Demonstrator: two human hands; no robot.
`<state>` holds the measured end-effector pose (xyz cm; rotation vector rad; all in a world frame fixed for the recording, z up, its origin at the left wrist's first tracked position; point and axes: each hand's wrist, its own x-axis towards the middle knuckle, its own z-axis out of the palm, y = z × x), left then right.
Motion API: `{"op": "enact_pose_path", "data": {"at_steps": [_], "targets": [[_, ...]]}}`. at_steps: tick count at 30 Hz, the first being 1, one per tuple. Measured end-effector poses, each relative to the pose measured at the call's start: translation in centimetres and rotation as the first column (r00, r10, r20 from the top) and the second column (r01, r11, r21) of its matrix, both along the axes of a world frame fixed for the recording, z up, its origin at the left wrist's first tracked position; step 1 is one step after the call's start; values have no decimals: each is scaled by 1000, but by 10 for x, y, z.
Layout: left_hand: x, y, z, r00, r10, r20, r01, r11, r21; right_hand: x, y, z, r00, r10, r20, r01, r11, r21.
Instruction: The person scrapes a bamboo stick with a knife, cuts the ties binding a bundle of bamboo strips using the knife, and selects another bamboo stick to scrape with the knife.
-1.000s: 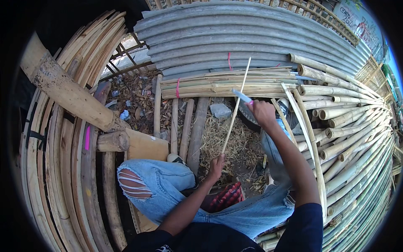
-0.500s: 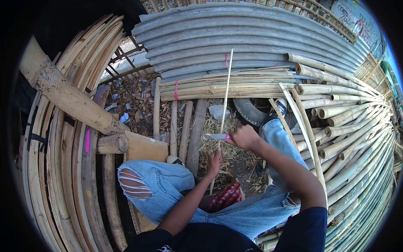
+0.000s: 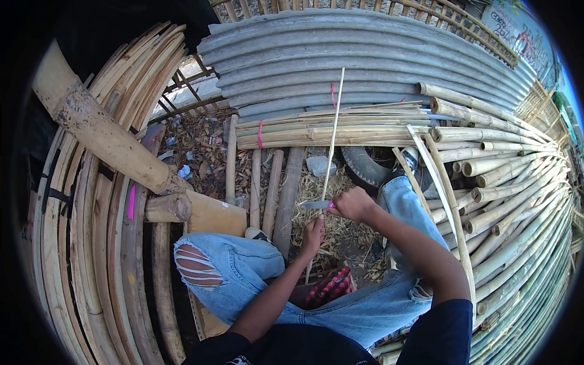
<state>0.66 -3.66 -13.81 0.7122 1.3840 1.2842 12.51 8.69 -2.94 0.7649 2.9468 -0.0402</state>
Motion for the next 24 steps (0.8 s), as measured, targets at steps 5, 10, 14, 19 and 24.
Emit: {"op": "enact_pose_path", "data": {"at_steps": [5,10,14,19,24], "targets": [[0,-5,4,990,21,-137,-17,999,30,-2,39,27,967,-191,-167,215,967,134],[-4,0,-3,971,-42,-234,46,999,11,2,48,33,949,-235,-209,281,933,224],[-3,-1,-12,999,-53,-6,53,999,0,1,22,14,974,-192,-119,204,974,95],[-7,-3,0,997,-23,-71,23,1000,1,-3,26,17,964,-205,-170,214,976,32],[3,-16,-13,944,-90,-316,119,990,75,32,96,66,737,-550,-392,636,761,127]]}}
